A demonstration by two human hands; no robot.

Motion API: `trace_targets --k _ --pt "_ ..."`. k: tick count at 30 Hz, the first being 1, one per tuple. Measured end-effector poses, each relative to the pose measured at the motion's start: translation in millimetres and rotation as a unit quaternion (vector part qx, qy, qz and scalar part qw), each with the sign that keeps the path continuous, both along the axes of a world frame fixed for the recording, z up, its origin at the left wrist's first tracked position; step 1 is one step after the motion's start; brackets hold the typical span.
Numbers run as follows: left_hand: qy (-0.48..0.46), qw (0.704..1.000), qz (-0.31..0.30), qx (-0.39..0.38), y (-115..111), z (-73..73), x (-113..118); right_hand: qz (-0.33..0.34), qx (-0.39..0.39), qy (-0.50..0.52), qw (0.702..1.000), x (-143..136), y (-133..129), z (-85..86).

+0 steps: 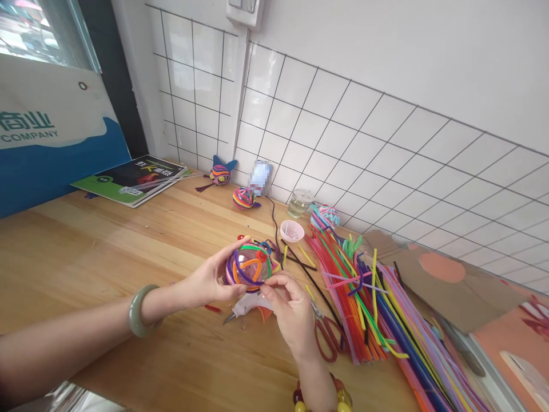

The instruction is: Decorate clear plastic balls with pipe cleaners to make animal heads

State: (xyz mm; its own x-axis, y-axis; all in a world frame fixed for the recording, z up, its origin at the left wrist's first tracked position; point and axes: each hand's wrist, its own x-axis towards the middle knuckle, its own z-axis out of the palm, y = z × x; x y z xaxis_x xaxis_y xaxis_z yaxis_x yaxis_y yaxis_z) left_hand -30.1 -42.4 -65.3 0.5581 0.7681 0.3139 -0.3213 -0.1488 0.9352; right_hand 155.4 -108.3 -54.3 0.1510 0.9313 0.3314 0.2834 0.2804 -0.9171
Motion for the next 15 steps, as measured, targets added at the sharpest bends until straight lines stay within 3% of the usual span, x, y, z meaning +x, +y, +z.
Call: trace_targets --k 15 --pt "0.033 0.999 0.03 -0.007 -0.1 -1.8 -0.6 -0.022 -0.024 -0.009 0.999 0.6 -1.3 -3.8"
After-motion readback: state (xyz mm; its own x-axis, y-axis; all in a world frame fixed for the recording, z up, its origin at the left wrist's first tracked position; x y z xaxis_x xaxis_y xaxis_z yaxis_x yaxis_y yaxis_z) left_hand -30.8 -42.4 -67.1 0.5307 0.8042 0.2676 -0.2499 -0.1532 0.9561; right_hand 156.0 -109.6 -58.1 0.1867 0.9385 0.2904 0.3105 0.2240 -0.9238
